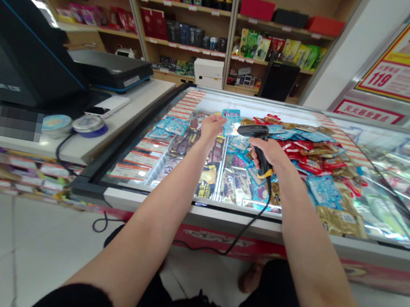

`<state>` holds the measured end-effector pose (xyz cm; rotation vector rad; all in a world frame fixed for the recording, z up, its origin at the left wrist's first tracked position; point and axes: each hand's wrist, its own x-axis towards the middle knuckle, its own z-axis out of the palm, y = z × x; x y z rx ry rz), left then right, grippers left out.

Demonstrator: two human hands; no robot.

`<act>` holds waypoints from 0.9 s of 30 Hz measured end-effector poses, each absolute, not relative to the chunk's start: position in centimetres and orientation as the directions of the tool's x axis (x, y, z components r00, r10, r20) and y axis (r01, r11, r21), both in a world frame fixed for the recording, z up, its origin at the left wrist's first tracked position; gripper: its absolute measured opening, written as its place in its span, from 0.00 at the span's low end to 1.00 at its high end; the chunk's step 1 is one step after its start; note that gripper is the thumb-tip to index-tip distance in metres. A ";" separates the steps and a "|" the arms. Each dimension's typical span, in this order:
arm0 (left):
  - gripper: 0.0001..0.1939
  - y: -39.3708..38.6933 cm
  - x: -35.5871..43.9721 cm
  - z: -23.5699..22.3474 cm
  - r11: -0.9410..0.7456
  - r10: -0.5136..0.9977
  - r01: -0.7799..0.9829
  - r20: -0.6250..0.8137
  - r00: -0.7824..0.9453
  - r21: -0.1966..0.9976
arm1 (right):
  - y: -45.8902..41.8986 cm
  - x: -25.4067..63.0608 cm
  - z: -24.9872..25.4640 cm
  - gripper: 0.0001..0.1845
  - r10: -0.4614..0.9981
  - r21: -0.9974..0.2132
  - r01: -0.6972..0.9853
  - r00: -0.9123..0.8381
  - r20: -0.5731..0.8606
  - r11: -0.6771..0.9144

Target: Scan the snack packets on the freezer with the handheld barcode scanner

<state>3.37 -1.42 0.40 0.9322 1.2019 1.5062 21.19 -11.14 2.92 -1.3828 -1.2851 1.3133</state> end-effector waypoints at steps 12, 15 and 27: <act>0.07 -1.3 3.1 0.3 -0.122 0.959 -0.168 0.073 -0.273 0.978 | -11.4 20.3 3.6 0.14 0.991 -0.982 0.137 -0.027 -0.132 -0.127; 0.07 -1.4 3.1 0.2 -0.120 0.959 -0.157 0.073 -0.275 0.980 | -11.2 19.9 4.0 0.11 0.991 -0.985 0.112 -0.021 -0.131 -0.128; 0.03 -1.9 -4.6 0.4 -0.042 0.928 0.060 0.061 -0.369 0.997 | -9.6 15.2 4.6 0.10 0.990 -0.989 0.065 -0.049 -0.134 -0.131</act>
